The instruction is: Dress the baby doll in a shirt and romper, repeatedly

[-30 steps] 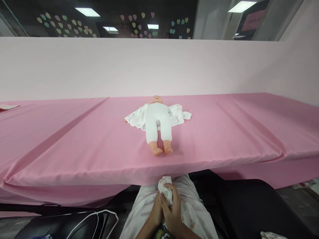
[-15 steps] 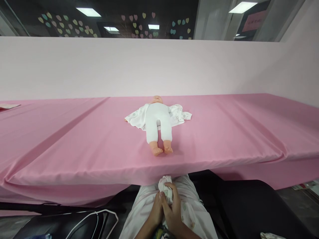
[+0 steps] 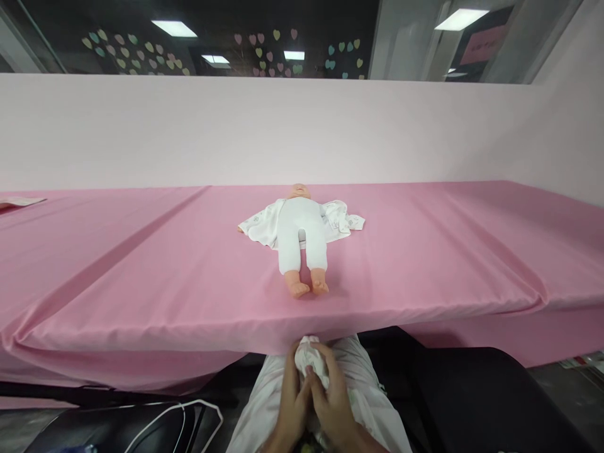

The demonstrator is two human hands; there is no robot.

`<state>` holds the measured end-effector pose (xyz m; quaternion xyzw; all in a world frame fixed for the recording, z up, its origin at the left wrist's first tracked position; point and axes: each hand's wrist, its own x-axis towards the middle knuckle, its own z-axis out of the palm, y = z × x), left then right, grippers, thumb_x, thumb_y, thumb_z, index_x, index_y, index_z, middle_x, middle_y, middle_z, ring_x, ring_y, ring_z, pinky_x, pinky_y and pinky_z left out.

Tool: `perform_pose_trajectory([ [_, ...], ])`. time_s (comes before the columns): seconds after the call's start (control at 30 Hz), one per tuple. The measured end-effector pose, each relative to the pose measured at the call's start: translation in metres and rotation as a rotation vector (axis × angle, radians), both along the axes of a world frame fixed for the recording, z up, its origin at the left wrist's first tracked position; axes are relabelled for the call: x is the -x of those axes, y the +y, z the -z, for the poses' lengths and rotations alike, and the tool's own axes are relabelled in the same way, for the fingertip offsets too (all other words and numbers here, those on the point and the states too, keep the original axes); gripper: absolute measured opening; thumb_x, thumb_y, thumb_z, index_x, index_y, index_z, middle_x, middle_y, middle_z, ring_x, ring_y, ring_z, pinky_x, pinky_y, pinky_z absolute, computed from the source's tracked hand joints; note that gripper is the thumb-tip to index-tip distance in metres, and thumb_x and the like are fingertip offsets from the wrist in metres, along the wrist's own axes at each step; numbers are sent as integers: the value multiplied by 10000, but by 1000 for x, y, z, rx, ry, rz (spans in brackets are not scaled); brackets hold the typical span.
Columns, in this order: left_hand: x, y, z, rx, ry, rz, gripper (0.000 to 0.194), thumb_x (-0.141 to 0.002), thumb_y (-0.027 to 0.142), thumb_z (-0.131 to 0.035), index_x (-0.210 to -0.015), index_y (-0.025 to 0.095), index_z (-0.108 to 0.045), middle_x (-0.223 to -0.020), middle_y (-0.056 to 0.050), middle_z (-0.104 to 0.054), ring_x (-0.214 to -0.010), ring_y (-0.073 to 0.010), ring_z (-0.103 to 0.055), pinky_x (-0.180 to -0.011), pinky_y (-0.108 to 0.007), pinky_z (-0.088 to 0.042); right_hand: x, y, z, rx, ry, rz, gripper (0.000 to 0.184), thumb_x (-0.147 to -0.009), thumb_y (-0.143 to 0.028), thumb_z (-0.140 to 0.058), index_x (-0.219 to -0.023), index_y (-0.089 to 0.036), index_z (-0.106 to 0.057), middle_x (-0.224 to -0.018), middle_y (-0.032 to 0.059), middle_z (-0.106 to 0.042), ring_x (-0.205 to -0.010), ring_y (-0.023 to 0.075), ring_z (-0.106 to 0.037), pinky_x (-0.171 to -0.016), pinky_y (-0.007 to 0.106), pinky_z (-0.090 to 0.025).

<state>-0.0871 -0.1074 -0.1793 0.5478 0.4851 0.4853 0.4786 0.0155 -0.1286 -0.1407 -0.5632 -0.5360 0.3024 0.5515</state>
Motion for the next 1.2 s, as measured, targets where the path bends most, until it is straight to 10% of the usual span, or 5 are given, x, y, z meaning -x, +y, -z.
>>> perform_pose_trajectory([
  [0.17,14,-9,-107,-662,107,84,542,-800,306,-551,-1307,200,-391,-1289,-137,-420,-1228,-296,-388,-988,-443,-376,-30,4,-123,-151,-75,-239,487,-832,-278,-550,-1295,-257,-403,-1079,67,-613,-908,183,-614,-789,309,-526],
  [0.33,4,5,-178,-804,150,75,604,-760,312,-641,-1308,237,-399,-1246,-107,-478,-1111,-238,-497,-861,-324,-476,-41,17,-202,-165,54,-483,881,-717,-303,-702,-1412,-330,-160,-906,12,-617,-608,119,-578,-531,257,-528],
  [0.73,37,41,-182,-715,225,-393,297,-684,122,-658,-970,191,-622,-951,-32,-644,-911,-183,-616,-826,-331,-515,-74,37,-198,-238,-212,-44,304,-765,-208,-598,-1067,-228,-569,-854,19,-647,-600,83,-546,-515,195,-422],
  [0.97,69,55,-192,-673,-3,-478,176,-647,62,-665,-760,196,-655,-857,-16,-638,-918,-188,-609,-809,-328,-520,-75,42,-212,-18,-449,-370,311,-696,-393,-697,-950,-224,-634,-508,-78,-422,-454,51,-328,-429,181,-266],
  [1.2,66,53,-196,-692,282,-47,198,-767,118,-546,-749,248,-695,-1105,-24,-602,-1120,-229,-509,-986,-453,-412,-67,58,-225,-130,-330,-482,189,-774,-356,-630,-874,-201,-672,-731,3,-624,-627,98,-532,-556,213,-417],
])
